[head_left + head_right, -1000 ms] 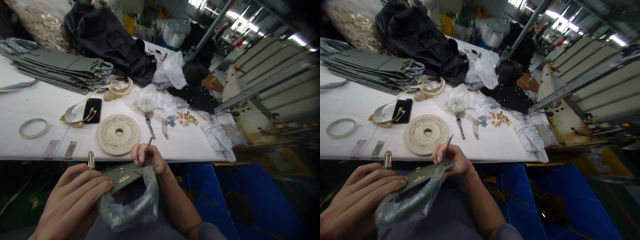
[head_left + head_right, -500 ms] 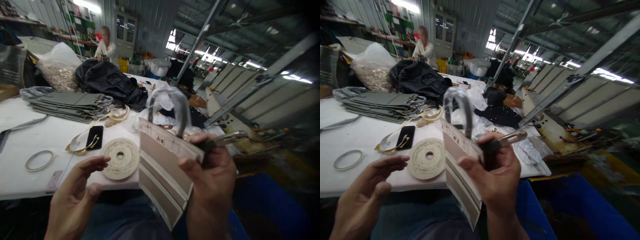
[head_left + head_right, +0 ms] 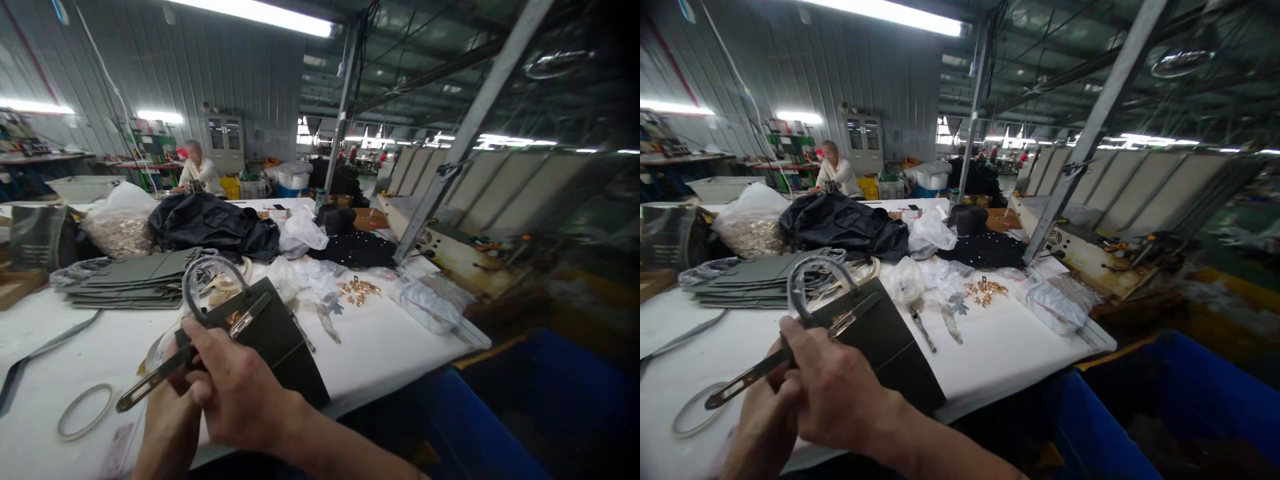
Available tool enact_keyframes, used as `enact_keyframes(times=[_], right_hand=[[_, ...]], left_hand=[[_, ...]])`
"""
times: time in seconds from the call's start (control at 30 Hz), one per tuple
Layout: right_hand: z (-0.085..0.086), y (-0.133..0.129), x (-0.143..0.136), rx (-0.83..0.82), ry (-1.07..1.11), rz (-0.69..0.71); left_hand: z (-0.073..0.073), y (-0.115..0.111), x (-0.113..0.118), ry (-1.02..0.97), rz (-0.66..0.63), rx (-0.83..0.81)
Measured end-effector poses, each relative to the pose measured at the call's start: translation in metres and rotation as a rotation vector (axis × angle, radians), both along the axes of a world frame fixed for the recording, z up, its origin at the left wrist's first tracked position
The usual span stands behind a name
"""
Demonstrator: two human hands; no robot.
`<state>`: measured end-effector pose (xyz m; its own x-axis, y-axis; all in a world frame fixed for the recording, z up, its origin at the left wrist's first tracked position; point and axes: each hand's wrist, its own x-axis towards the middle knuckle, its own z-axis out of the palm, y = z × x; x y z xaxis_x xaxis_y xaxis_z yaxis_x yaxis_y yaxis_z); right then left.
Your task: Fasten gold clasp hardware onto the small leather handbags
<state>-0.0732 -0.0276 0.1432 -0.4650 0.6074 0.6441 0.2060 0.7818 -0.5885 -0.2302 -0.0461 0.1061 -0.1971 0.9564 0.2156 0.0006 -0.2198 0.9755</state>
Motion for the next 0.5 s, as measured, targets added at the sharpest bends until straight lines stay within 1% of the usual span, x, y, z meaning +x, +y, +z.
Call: enact_keyframes(times=[0.03,0.1,0.13,0.17,0.2,0.23,0.3,0.33,0.37,0.4,0.43,0.47,0.5], right_hand=[[-0.002,-0.001,0.007,-0.044,-0.005,0.041],[-0.015,-0.004,0.021,-0.121,-0.008,0.085],[-0.025,-0.006,0.028,-0.127,0.003,0.068],[-0.036,-0.008,0.036,-0.111,0.019,0.019],[-0.048,-0.009,0.043,-0.088,0.041,-0.059],[-0.059,-0.009,0.051,-0.062,0.071,-0.167],[-0.076,-0.003,0.065,-0.02,0.15,-0.45],[-0.08,0.002,0.07,-0.01,0.188,-0.585],[-0.081,0.009,0.073,-0.01,0.215,-0.686],[-0.08,0.016,0.075,-0.018,0.229,-0.739],[-0.077,0.024,0.076,-0.029,0.229,-0.733],[-0.073,0.03,0.076,-0.04,0.221,-0.68],[-0.069,0.037,0.075,-0.049,0.213,-0.599]], left_hand=[[-0.002,0.001,0.003,-0.044,0.011,-0.018],[-0.007,0.001,0.012,-0.114,0.067,-0.071],[-0.011,0.001,0.015,-0.119,0.12,-0.11],[-0.014,0.0,0.017,-0.11,0.176,-0.153],[-0.018,-0.001,0.018,-0.1,0.22,-0.198],[-0.022,-0.001,0.016,-0.092,0.251,-0.239],[-0.027,-0.003,0.009,-0.065,0.285,-0.28],[-0.028,-0.004,0.005,-0.026,0.277,-0.257],[-0.028,-0.005,0.001,0.032,0.255,-0.211],[-0.025,-0.006,-0.002,0.104,0.229,-0.153],[-0.022,-0.007,-0.003,0.184,0.196,-0.087],[-0.016,-0.007,-0.002,0.239,0.147,-0.032],[-0.01,-0.006,0.002,0.262,0.085,0.009]])
